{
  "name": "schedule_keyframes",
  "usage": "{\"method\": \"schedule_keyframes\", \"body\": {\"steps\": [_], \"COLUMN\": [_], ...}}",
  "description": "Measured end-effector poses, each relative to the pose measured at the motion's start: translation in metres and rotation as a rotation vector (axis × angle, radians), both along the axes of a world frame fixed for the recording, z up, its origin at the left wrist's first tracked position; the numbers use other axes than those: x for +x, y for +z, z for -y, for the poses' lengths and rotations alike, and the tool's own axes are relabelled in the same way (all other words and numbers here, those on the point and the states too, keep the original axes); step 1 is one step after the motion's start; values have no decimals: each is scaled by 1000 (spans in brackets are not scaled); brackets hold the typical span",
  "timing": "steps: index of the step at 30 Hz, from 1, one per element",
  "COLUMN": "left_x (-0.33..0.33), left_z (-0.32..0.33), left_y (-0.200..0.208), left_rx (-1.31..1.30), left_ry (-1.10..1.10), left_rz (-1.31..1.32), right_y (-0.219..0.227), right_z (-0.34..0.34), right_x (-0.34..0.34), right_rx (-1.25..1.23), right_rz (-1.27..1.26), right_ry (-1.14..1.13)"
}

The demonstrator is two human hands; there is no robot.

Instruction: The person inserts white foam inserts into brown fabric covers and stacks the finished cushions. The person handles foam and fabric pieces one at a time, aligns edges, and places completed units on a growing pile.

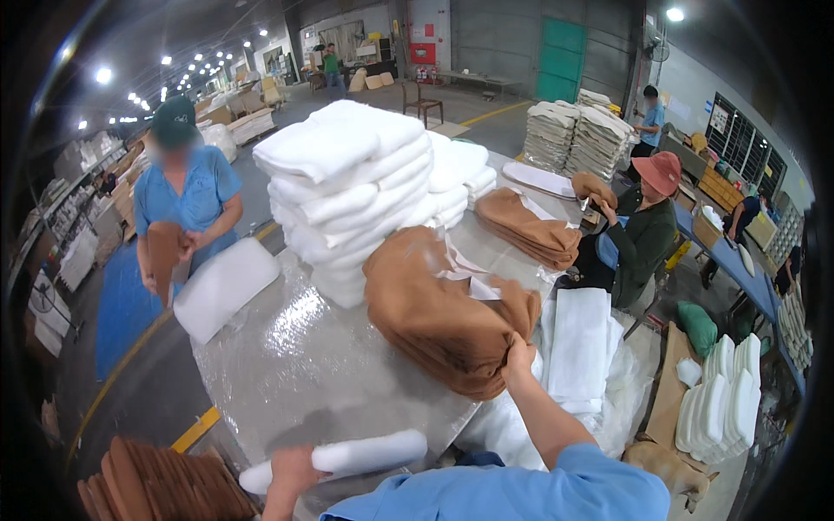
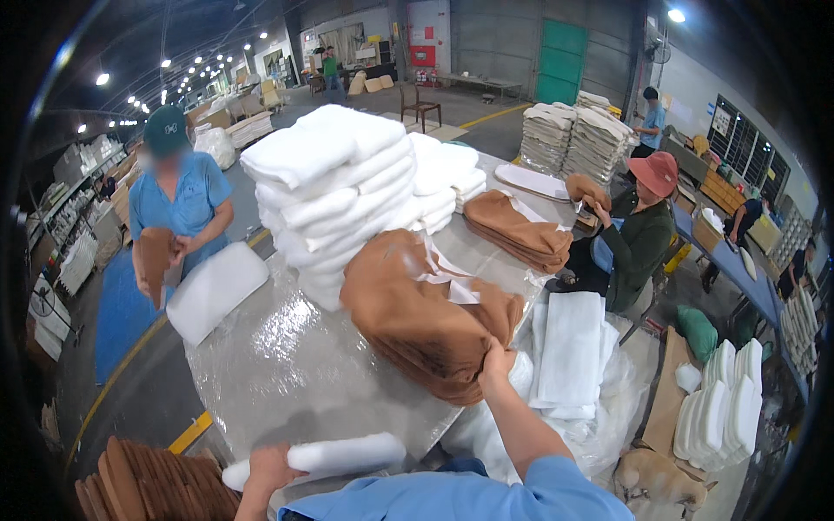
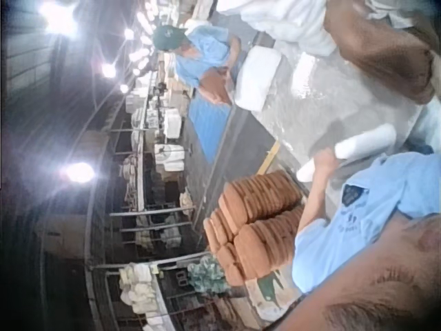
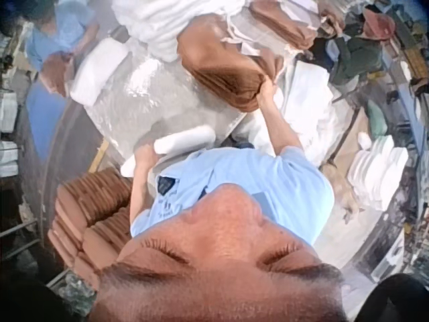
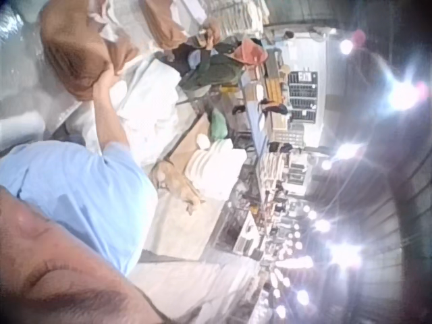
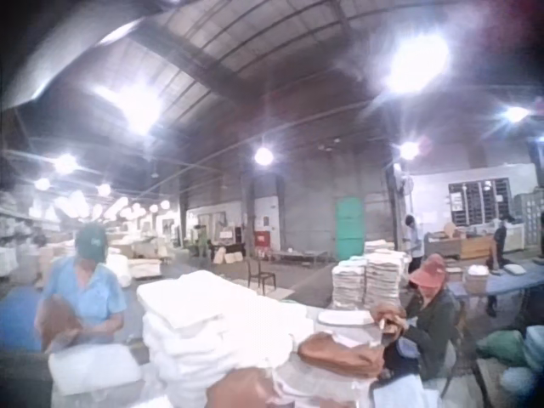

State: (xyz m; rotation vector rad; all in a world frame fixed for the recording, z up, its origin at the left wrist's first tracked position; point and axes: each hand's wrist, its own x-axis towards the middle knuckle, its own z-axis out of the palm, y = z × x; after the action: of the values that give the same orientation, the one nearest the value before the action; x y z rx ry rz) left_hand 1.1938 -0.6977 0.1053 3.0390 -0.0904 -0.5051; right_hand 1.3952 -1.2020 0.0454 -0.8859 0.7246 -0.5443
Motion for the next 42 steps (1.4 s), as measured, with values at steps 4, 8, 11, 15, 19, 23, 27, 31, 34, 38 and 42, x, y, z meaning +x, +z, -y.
{"method": "schedule_keyframes", "body": {"steps": [4, 8, 11, 15, 19, 23, 27, 31, 34, 38, 42], "left_x": [-8, -4, -3, 22, 35, 51, 51, 72, 72, 81, 69], "left_z": [-12, -15, -18, 3, 20, 34, 65, 78, 107, 100, 100], "left_y": [3, -6, -2, 6, 26, 33, 54, 63, 70, 65, 68], "left_rx": [11, -25, -53, -91, -14, 30, 106, 142, 157, 155, 140], "left_ry": [106, 139, 152, 133, 177, 231, 322, 331, 393, 408, 431], "left_rz": [-89, -71, -65, -99, -113, -150, -187, -245, -253, -236, -204], "right_y": [-2, 17, 20, -10, -15, -21, -40, -60, -65, -62, -72], "right_z": [-27, 9, 61, 173, 246, 308, 329, 362, 355, 382, 365], "right_x": [-7, -20, -19, 12, 115, 218, 300, 342, 388, 395, 391], "right_rx": [33, -5, -45, -106, -126, -156, -77, 101, -233, -140, 60], "right_rz": [-70, -252, -398, -438, -446, -415, -450, -336, -433, -474, -408], "right_ry": [107, 466, 716, 466, 394, 201, 152, 59, 60, -41, 186]}}
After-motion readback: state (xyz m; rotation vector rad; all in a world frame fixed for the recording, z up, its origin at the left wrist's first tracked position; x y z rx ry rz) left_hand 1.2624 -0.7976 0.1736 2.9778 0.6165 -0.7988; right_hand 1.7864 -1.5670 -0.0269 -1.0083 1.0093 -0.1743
